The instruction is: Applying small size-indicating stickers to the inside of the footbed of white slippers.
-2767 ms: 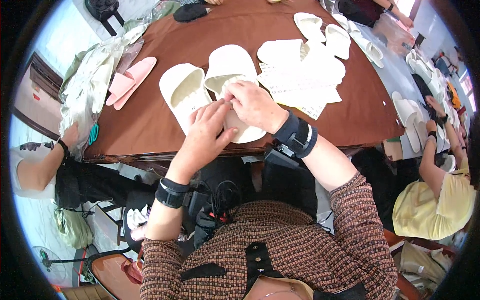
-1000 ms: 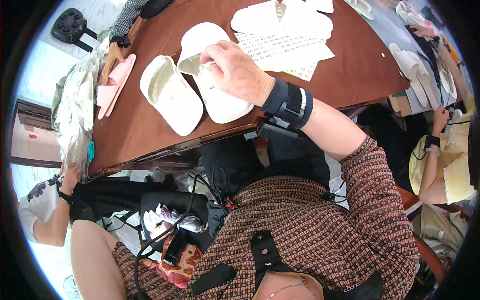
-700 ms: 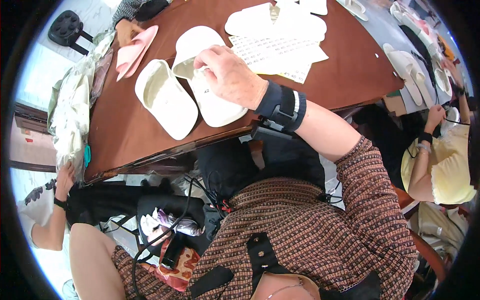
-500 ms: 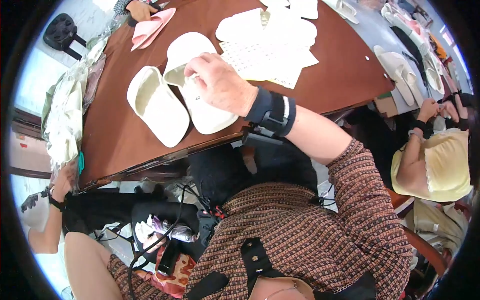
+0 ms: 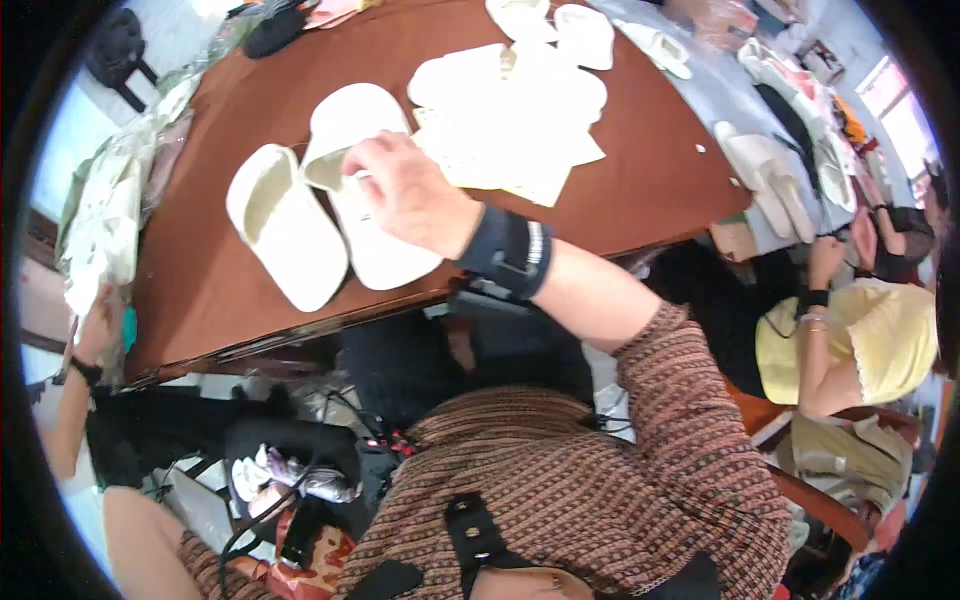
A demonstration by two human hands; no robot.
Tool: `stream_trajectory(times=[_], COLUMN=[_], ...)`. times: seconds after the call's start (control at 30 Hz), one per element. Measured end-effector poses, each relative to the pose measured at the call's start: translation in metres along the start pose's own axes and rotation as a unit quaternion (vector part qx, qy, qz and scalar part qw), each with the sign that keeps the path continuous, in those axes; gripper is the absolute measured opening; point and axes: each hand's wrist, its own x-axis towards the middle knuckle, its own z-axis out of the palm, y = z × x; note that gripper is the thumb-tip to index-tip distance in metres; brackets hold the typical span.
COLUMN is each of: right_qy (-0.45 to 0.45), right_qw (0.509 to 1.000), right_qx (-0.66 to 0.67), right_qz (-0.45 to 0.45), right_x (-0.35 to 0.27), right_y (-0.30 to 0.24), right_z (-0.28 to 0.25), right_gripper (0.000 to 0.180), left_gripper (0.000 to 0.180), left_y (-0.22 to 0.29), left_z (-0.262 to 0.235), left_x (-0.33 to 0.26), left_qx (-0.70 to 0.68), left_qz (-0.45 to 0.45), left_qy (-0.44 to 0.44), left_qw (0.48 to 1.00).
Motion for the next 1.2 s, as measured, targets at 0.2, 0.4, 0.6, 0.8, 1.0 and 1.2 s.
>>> stream_trajectory(times=[0.2,0.4,0.6,0.8,1.0,1.2], right_qy=[0.001,0.001,-0.022,-0.006,-0.003,-0.015], right_qw=[1.0,1.0,1.0,0.999,0.999,0.998], right_qx=[0.005,0.008,-0.005,-0.009,-0.009,0.066], right_qz=[0.0,-0.02,-0.022,-0.034,-0.037,-0.007], right_x=[0.007,0.004,0.002,0.003,0.008,0.015], right_y=[-0.011,-0.007,-0.011,-0.009,-0.009,-0.022], right_z=[0.008,0.006,0.005,0.005,-0.004,-0.027], right_gripper=[0.015,0.017,0.017,0.016,0.014,0.015], left_gripper=[0.041,0.036,0.034,0.034,0.038,0.039], left_y=[0.126,0.229,0.32,0.4,0.465,0.493], left_z=[0.089,0.088,0.072,0.057,0.037,0.054], left_x=[0.032,0.006,-0.017,-0.026,-0.033,-0.03], left_qx=[-0.114,-0.158,-0.171,-0.175,-0.157,-0.33], left_qz=[0.062,0.063,0.066,0.095,0.139,0.116], left_qy=[0.122,0.244,0.366,0.484,0.608,0.628], left_qw=[0.984,0.955,0.912,0.852,0.766,0.695])
